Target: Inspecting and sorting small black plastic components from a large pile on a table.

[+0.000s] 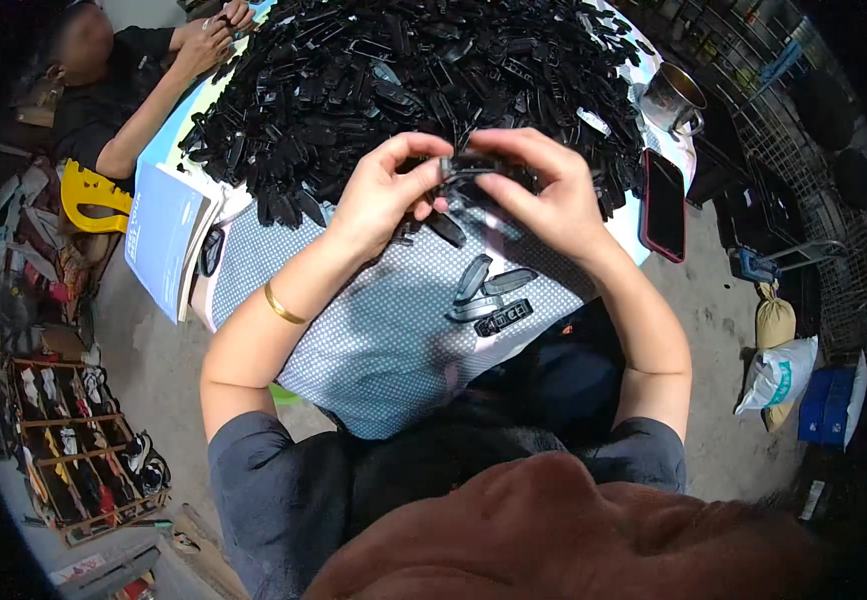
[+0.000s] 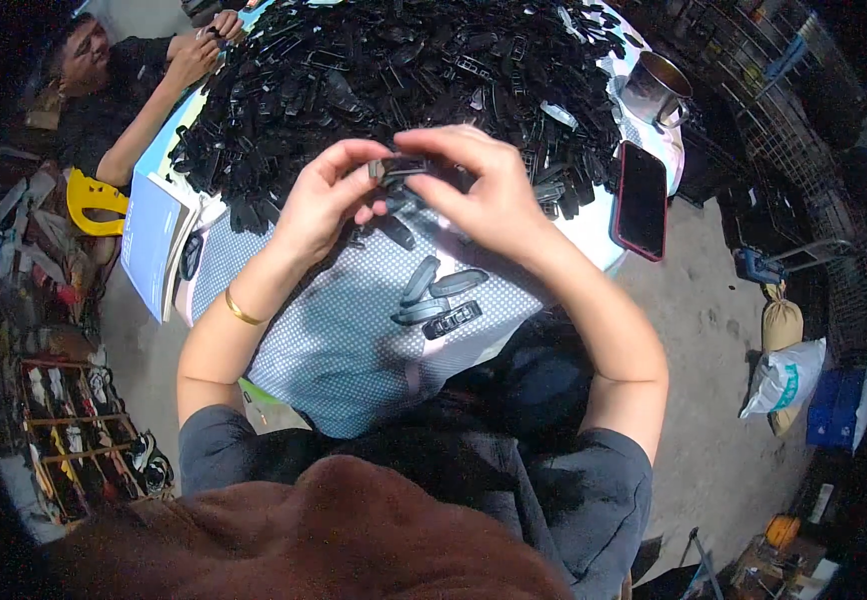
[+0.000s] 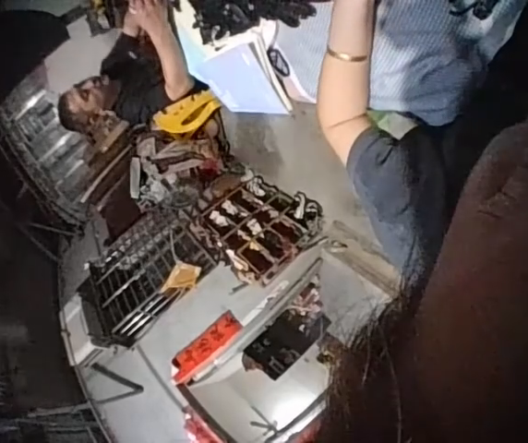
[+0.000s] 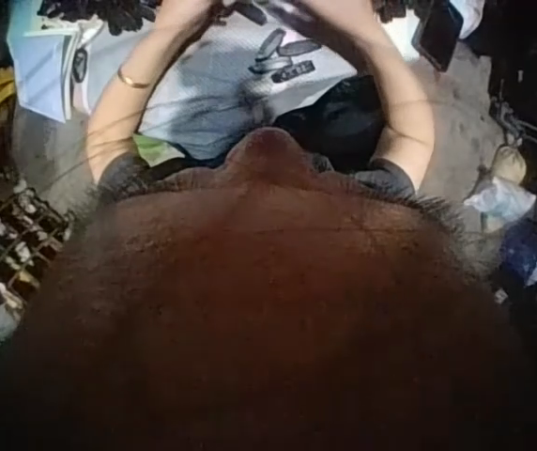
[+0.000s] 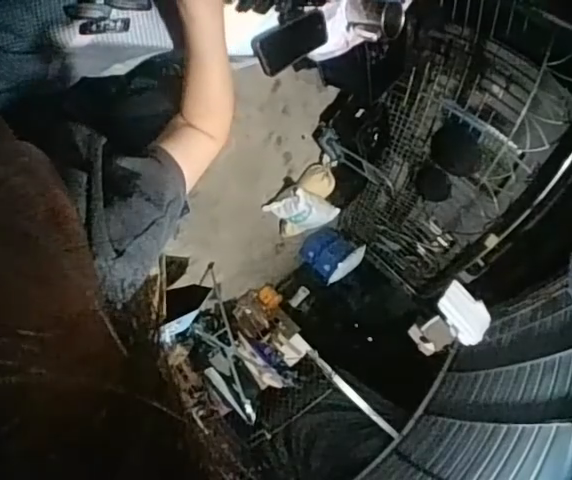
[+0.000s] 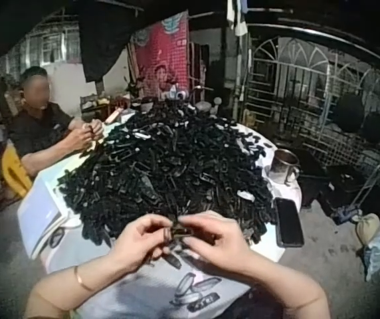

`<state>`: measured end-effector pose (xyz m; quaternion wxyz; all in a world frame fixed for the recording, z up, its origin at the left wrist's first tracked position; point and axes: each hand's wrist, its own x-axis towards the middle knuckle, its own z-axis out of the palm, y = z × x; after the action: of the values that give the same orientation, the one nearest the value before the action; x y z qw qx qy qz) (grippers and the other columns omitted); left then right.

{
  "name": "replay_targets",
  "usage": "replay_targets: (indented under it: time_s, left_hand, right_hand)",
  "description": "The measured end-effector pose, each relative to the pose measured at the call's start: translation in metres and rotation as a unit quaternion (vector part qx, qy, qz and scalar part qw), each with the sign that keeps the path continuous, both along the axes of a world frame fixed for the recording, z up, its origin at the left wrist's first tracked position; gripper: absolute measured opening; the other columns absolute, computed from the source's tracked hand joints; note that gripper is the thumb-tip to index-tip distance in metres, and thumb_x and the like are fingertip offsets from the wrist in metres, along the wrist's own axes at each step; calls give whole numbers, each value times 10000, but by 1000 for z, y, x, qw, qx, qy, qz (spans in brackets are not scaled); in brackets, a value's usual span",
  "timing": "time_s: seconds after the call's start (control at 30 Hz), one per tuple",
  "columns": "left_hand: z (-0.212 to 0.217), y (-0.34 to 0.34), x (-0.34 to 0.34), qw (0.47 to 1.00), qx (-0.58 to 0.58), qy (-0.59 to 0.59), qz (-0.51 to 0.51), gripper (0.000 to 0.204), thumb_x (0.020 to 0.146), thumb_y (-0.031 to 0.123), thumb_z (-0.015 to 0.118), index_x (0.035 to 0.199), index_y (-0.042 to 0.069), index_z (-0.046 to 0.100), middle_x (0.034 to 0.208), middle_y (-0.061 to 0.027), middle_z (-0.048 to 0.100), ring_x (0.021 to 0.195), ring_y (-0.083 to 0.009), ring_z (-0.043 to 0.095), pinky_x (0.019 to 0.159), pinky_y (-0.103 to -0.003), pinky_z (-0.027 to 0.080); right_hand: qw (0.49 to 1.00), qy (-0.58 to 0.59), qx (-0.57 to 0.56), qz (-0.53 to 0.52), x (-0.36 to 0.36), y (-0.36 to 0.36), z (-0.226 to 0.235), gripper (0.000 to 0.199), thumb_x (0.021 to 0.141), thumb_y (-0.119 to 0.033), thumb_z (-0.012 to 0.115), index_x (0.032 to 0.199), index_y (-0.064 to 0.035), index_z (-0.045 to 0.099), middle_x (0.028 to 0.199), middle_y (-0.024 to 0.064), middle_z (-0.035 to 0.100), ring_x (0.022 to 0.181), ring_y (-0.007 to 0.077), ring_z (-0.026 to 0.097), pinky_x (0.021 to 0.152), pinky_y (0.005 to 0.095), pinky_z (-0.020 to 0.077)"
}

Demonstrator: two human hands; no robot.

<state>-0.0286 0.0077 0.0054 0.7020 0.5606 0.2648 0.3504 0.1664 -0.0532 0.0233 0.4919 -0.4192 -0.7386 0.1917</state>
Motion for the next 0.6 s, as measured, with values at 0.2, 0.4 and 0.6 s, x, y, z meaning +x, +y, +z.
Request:
replay_targets:
  time_s: [0.2, 0.4, 0.6]
  left_hand:
    - [11, 3, -5, 977, -166, -119, -57, 343, 898, 136, 530, 1167, -74, 494, 899, -122, 636, 767, -150, 626, 670, -227, 506]
    - [13, -6, -2, 999, 40, -23, -25, 338, 825, -6, 590, 1152, -41, 510, 880, -100, 631, 789, -139, 627, 687, -220, 509]
    - [8, -10, -2, 984, 166, 35, 56, 271, 783, -8, 645, 1048, -31, 593, 880, -61, 644, 781, -97, 611, 683, -199, 495]
  right_hand:
    - [998, -16, 5, -55, -8, 3, -12, 271, 724, -11, 652, 993, 16, 628, 938, 118, 625, 846, 186, 630, 732, 278, 510]
    - [999, 5, 21, -41, -9, -3, -10, 267, 724, -13, 665, 985, 29, 628, 920, 112, 621, 825, 176, 635, 717, 264, 523]
    - [997, -13, 57, -59, -14, -7, -9, 269, 710, -13, 683, 969, 34, 632, 918, 119, 629, 813, 161, 632, 693, 265, 527]
